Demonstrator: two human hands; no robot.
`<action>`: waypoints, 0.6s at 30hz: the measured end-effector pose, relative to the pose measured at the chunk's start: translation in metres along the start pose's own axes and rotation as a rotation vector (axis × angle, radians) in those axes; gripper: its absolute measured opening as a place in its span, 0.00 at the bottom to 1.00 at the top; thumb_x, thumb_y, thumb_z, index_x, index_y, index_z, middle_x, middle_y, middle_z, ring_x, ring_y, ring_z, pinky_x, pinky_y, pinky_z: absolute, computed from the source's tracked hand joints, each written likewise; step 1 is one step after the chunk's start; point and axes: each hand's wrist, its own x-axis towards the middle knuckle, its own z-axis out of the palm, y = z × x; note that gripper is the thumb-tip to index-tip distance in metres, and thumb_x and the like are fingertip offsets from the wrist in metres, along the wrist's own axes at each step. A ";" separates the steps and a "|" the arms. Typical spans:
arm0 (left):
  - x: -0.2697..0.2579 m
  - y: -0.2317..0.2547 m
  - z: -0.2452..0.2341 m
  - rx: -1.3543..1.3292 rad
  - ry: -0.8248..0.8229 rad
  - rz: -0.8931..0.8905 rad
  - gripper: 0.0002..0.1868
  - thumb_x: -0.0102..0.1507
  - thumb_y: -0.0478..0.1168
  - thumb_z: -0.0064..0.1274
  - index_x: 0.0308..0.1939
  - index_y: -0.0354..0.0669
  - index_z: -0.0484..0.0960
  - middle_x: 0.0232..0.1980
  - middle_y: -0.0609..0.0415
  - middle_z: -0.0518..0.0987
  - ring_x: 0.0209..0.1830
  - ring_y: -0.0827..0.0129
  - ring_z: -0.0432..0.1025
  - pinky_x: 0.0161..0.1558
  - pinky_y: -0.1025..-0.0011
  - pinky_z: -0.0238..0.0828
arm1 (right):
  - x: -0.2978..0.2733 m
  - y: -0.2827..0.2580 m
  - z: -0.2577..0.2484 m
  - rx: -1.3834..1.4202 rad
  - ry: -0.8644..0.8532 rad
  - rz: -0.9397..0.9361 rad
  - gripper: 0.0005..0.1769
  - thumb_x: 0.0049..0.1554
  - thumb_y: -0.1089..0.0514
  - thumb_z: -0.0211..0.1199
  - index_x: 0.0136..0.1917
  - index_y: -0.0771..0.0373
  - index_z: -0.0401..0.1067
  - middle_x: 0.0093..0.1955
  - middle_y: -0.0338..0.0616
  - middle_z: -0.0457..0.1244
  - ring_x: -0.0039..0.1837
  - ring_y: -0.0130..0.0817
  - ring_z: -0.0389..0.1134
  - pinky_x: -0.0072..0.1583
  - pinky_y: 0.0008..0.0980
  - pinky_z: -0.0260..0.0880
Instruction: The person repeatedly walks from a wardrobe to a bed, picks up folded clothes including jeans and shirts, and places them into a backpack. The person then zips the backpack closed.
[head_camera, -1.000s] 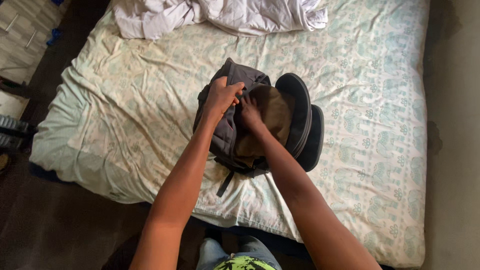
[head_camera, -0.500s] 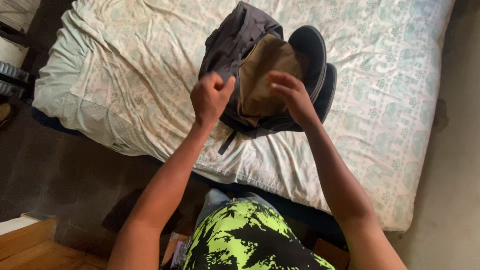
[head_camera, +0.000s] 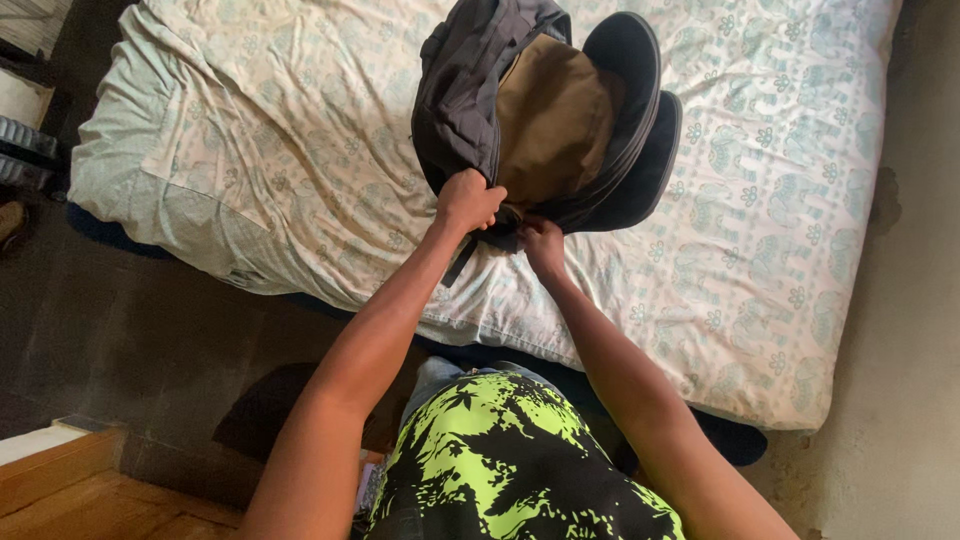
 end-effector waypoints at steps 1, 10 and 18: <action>-0.001 0.002 -0.001 -0.091 0.002 -0.006 0.20 0.59 0.44 0.53 0.20 0.29 0.80 0.22 0.42 0.82 0.17 0.61 0.76 0.25 0.62 0.77 | 0.002 0.002 0.000 -0.005 0.014 -0.007 0.17 0.59 0.65 0.55 0.59 0.72 0.75 0.47 0.46 0.72 0.46 0.30 0.73 0.48 0.29 0.73; 0.000 -0.002 0.008 -0.230 0.044 0.018 0.18 0.58 0.41 0.52 0.20 0.28 0.79 0.22 0.43 0.81 0.17 0.64 0.77 0.24 0.65 0.77 | -0.026 0.014 0.028 0.248 0.249 0.026 0.11 0.58 0.65 0.55 0.52 0.69 0.75 0.42 0.46 0.67 0.41 0.34 0.66 0.42 0.33 0.67; -0.005 0.000 0.006 -0.160 0.063 0.037 0.20 0.58 0.43 0.52 0.19 0.28 0.80 0.19 0.45 0.80 0.17 0.62 0.77 0.26 0.64 0.77 | -0.026 0.021 0.032 0.210 0.058 0.297 0.12 0.63 0.57 0.51 0.53 0.61 0.73 0.45 0.42 0.69 0.43 0.34 0.70 0.44 0.32 0.69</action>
